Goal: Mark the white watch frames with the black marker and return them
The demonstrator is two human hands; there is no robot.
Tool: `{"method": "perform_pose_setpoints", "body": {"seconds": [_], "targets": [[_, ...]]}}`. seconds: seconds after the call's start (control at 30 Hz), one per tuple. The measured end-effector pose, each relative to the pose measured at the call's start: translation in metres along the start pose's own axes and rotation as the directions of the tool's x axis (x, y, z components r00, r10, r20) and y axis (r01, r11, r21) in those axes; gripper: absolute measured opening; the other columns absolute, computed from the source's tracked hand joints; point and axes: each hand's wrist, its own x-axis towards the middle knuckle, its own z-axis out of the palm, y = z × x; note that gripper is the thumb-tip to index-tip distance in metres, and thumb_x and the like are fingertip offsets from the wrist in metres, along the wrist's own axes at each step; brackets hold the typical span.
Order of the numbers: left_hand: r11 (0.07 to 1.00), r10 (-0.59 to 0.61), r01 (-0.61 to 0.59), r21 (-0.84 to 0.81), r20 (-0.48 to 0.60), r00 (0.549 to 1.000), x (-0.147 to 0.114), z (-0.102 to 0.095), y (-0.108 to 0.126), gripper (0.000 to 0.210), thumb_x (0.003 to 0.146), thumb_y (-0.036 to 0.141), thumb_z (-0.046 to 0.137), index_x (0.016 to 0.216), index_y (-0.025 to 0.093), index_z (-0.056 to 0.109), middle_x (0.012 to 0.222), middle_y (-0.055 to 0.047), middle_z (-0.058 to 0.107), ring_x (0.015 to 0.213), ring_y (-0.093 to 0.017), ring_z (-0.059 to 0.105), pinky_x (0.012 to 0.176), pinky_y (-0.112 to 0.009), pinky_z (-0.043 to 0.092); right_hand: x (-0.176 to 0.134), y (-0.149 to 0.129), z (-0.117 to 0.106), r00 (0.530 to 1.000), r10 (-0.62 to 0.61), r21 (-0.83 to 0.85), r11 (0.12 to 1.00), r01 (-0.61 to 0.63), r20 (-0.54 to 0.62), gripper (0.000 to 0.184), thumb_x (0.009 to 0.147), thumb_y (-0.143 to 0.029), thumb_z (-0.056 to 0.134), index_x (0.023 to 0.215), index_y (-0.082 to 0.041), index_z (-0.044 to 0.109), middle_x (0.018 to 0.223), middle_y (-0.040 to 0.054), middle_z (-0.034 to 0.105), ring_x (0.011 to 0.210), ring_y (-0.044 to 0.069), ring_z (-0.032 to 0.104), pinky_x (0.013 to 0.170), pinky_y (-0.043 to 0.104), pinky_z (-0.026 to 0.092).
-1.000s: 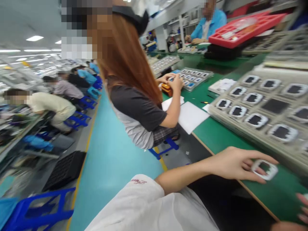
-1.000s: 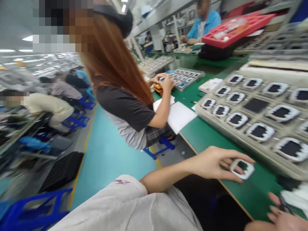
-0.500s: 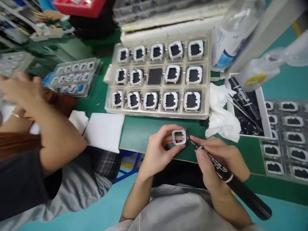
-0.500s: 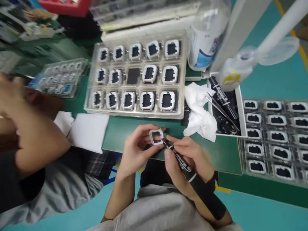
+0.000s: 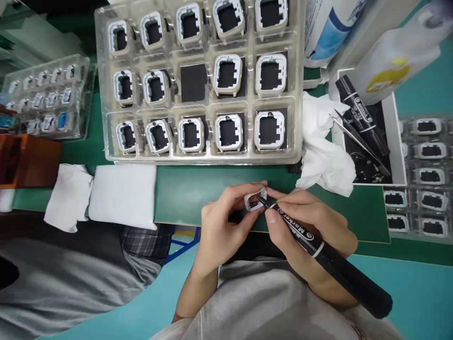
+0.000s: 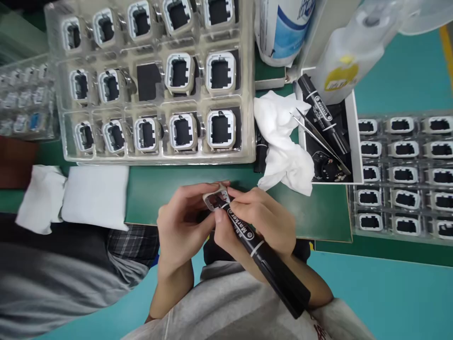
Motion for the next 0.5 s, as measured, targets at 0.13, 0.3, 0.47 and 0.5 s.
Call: {"method": "perform_pose_setpoints", "body": {"seconds": [0.13,0.3,0.47,0.5], "targets": [[0.999,0.019,-0.018,0.029,-0.024,1.000,-0.0006,0.0018,0.0022,0.053,0.111,0.004,0.099,0.153,0.033,0.085,0.152,-0.004,0.099,0.124,-0.022,0.102,0.110,-0.023,0.082,-0.0005,0.0015,-0.0016,1.000,-0.013,0.014,1.000,0.012,0.020,0.023,0.104,-0.005,0.093,0.110,-0.026,0.084,0.101,0.0053,0.094,0.094,0.029,0.101,0.083,0.033,0.085],[0.999,0.013,-0.012,0.034,-0.035,0.999,-0.0010,0.0031,0.0049,0.051,0.112,0.005,0.099,0.152,0.033,0.086,0.150,-0.003,0.099,0.124,-0.022,0.102,0.110,-0.022,0.081,0.0011,0.0022,-0.0050,0.999,-0.022,-0.001,1.000,0.022,0.046,0.024,0.104,-0.003,0.093,0.112,-0.024,0.085,0.102,0.0069,0.095,0.096,0.030,0.101,0.081,0.033,0.086],[0.998,0.024,-0.021,0.059,-0.045,0.999,-0.0014,0.0032,0.0047,0.048,0.112,0.007,0.100,0.151,0.030,0.085,0.149,-0.005,0.099,0.121,-0.023,0.103,0.107,-0.024,0.083,0.0020,0.0018,-0.0080,0.996,-0.035,-0.004,0.999,0.036,0.079,0.028,0.103,-0.002,0.093,0.115,-0.026,0.085,0.102,0.0058,0.095,0.097,0.031,0.102,0.082,0.035,0.088],[0.998,0.030,-0.027,0.064,-0.046,0.998,-0.0013,0.0031,0.0046,0.049,0.111,0.007,0.101,0.151,0.030,0.085,0.149,-0.004,0.100,0.121,-0.023,0.103,0.107,-0.024,0.083,0.0021,0.0016,-0.0081,0.996,-0.034,-0.002,0.999,0.034,0.080,0.027,0.103,-0.002,0.093,0.115,-0.025,0.085,0.102,0.0063,0.095,0.097,0.031,0.102,0.082,0.034,0.088]]}}
